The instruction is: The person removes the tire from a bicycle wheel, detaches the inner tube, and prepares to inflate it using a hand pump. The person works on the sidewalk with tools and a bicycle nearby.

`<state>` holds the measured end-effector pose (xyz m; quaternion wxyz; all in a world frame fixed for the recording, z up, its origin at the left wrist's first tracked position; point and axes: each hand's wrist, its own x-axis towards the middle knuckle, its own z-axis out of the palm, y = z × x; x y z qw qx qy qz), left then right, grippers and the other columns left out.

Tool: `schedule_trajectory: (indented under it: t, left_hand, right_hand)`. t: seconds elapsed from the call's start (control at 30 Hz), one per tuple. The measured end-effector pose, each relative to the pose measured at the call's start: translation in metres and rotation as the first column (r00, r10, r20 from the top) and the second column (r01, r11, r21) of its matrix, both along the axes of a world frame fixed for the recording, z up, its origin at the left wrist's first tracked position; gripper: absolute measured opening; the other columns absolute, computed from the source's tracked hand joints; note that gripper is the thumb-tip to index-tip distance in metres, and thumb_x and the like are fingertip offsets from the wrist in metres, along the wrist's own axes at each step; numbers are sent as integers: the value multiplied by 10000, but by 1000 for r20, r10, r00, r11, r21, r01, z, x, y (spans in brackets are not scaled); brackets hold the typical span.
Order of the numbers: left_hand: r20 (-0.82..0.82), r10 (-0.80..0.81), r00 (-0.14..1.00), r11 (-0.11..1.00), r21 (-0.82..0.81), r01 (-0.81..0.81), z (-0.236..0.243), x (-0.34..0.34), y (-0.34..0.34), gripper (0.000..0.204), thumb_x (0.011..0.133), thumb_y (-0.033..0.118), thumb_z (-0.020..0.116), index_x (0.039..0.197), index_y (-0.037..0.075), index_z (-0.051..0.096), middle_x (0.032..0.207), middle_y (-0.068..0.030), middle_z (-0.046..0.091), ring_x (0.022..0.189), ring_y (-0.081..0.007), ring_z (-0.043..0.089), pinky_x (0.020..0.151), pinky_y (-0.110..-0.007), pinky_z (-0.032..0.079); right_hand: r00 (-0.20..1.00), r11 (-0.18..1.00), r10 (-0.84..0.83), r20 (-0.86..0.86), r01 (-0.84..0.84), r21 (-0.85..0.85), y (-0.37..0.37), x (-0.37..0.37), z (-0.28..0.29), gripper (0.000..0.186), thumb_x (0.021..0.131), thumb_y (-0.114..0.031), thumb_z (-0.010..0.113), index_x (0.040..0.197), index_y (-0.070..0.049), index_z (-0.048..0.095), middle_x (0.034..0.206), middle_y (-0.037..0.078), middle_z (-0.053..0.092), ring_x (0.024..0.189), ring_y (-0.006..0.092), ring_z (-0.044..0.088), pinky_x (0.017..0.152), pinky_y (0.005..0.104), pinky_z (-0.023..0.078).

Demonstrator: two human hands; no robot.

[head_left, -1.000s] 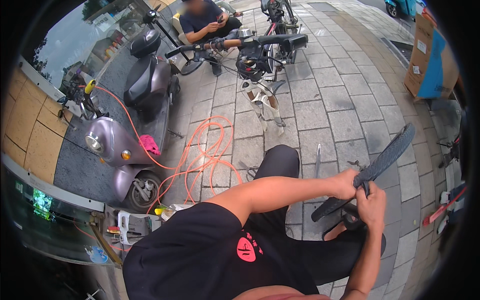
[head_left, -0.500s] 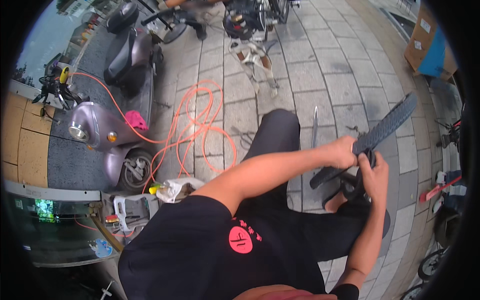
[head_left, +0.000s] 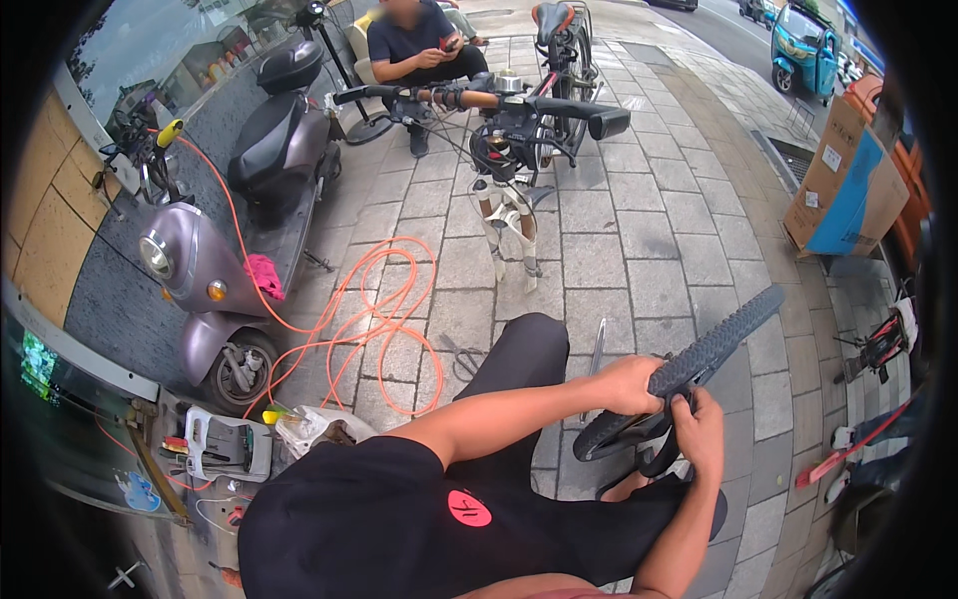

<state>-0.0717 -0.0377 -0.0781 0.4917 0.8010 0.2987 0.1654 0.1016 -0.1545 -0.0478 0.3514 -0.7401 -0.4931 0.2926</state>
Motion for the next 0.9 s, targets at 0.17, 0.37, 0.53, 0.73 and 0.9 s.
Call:
schedule_trajectory:
  t: [0.17,0.37,0.53,0.73,0.9]
  left_hand:
    - [-34,16,999,997,77,-14,3,-11,7,355,781,205,734,1062,-5,683,947,-238,737,937,-426,723,820,-471,559]
    - [-129,34,991,984,179,-10,-8,-12,7,382,783,165,704,1122,-1,649,988,-262,717,977,-457,700,837,-494,547]
    - [-65,-262,963,963,44,265,-4,-12,13,468,796,96,659,1252,1,611,1107,-246,699,1041,-408,695,851,-467,530]
    - [-201,-259,945,964,12,267,-18,-8,14,538,801,100,652,1291,-87,538,1078,-303,686,1028,-448,690,846,-480,535]
    - [-338,-235,911,969,-6,248,22,-16,10,573,827,173,688,1220,-201,502,1000,-338,698,983,-491,696,815,-504,553]
  right_hand:
    - [1000,1000,3,-31,-3,28,6,-6,1,323,923,-230,669,1048,66,710,840,220,723,808,282,718,778,406,550]
    - [999,1000,2,36,-2,12,12,-12,2,340,922,-237,665,1073,63,715,877,233,738,844,318,735,804,412,554]
    - [998,1000,-7,70,8,-10,13,-8,-14,378,928,-256,655,1132,58,707,977,276,740,954,386,738,864,433,551]
    - [1000,1000,27,9,-27,12,16,-8,-15,358,941,-250,634,1119,53,696,965,277,726,940,395,723,866,436,541]
    - [1000,998,26,-11,-25,53,21,-12,-22,294,964,-228,623,997,62,645,837,221,663,787,316,631,764,424,513]
